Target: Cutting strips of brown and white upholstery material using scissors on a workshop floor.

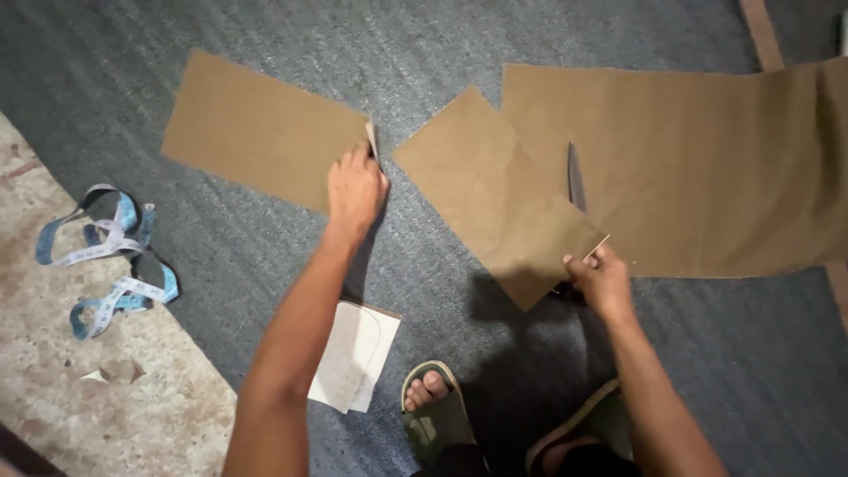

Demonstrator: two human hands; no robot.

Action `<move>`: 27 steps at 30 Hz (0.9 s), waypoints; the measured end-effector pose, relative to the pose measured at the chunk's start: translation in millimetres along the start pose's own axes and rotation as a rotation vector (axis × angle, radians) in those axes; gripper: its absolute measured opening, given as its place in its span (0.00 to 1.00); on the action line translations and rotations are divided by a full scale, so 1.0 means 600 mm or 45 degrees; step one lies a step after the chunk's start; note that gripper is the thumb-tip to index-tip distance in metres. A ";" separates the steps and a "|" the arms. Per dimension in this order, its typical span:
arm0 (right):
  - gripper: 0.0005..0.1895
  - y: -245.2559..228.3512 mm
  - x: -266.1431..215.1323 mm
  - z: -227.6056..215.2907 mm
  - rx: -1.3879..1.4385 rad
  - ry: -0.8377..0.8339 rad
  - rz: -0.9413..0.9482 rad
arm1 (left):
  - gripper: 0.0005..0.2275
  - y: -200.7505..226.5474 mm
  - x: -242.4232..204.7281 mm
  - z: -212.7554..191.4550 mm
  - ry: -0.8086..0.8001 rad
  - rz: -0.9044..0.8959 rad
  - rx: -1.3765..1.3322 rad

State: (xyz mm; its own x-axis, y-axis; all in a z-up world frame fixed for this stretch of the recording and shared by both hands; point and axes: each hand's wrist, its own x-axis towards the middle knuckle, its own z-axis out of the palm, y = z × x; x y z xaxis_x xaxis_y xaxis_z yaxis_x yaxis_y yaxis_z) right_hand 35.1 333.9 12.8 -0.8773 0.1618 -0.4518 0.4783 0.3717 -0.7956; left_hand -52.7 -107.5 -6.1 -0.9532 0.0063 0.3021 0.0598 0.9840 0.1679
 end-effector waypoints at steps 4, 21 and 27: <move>0.10 0.014 -0.003 -0.015 -0.089 -0.125 0.130 | 0.08 0.085 -0.076 -0.062 -0.207 0.238 -0.042; 0.16 -0.197 -0.097 0.011 0.061 -0.077 -0.641 | 0.29 0.300 -0.015 -0.074 -0.692 -0.577 -1.508; 0.14 -0.259 -0.183 0.098 -0.311 -0.320 -1.158 | 0.45 0.254 0.084 0.000 -0.687 -0.738 -1.862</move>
State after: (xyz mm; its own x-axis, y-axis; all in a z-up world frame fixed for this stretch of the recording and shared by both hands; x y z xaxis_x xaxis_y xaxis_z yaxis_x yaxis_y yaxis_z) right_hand 59.7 204.7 162.4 -0.8601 -0.4701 0.1980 -0.4237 0.4420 -0.7906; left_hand -91.8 42.9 34.9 -0.9141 0.0869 -0.3960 -0.4038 -0.1073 0.9085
